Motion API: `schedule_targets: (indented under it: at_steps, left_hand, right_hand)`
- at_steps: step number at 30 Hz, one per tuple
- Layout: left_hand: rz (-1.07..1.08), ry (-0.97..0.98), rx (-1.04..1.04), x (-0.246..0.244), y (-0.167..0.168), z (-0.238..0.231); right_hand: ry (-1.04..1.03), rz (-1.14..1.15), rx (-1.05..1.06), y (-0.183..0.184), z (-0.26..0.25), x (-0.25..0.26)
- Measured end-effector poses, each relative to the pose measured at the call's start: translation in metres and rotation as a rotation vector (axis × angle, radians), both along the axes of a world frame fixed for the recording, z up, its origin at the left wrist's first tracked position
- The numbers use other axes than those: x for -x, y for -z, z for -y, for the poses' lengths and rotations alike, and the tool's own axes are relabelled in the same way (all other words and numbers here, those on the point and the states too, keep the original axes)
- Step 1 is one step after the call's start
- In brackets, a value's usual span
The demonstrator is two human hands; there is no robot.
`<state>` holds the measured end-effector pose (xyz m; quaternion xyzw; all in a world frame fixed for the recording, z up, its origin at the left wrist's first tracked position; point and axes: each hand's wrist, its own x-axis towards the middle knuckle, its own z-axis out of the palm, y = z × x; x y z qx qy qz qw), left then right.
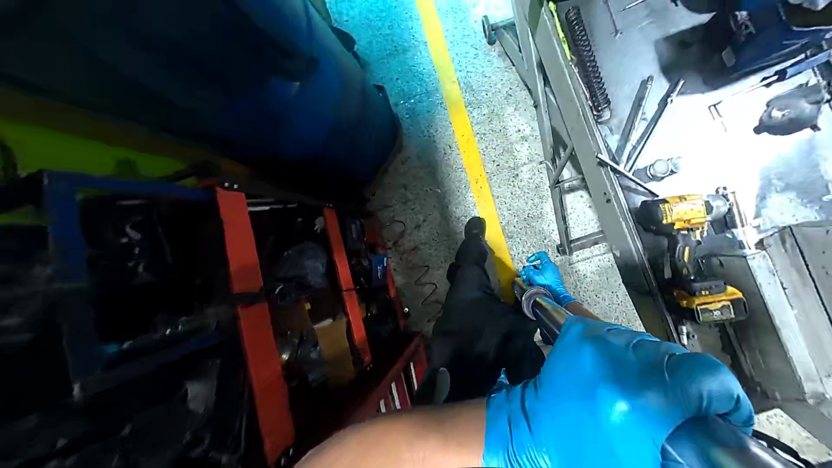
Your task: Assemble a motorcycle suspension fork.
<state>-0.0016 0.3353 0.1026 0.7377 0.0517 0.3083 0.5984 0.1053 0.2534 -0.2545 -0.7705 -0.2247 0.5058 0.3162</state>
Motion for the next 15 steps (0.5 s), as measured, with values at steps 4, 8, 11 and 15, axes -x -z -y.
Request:
schedule_targets:
  at_steps: [4,8,11,15]
  left_hand:
    - [-0.055,0.127,-0.046,-0.009,-0.009,-0.091]
    - [0.176,-0.044,-0.096,-0.023,0.091,-0.098]
    - [0.052,0.061,-0.134,-0.029,0.068,-0.162]
    - [-0.012,0.120,-0.042,-0.049,0.024,-0.245]
  right_hand:
    - [0.123,-0.017,0.169,0.002,-0.090,-0.022]
    - [0.325,0.067,-0.015,-0.033,-0.146,-0.029]
    - [0.371,0.185,-0.023,-0.096,-0.152,-0.043]
    - [0.421,0.367,-0.036,-0.120,-0.138,-0.077]
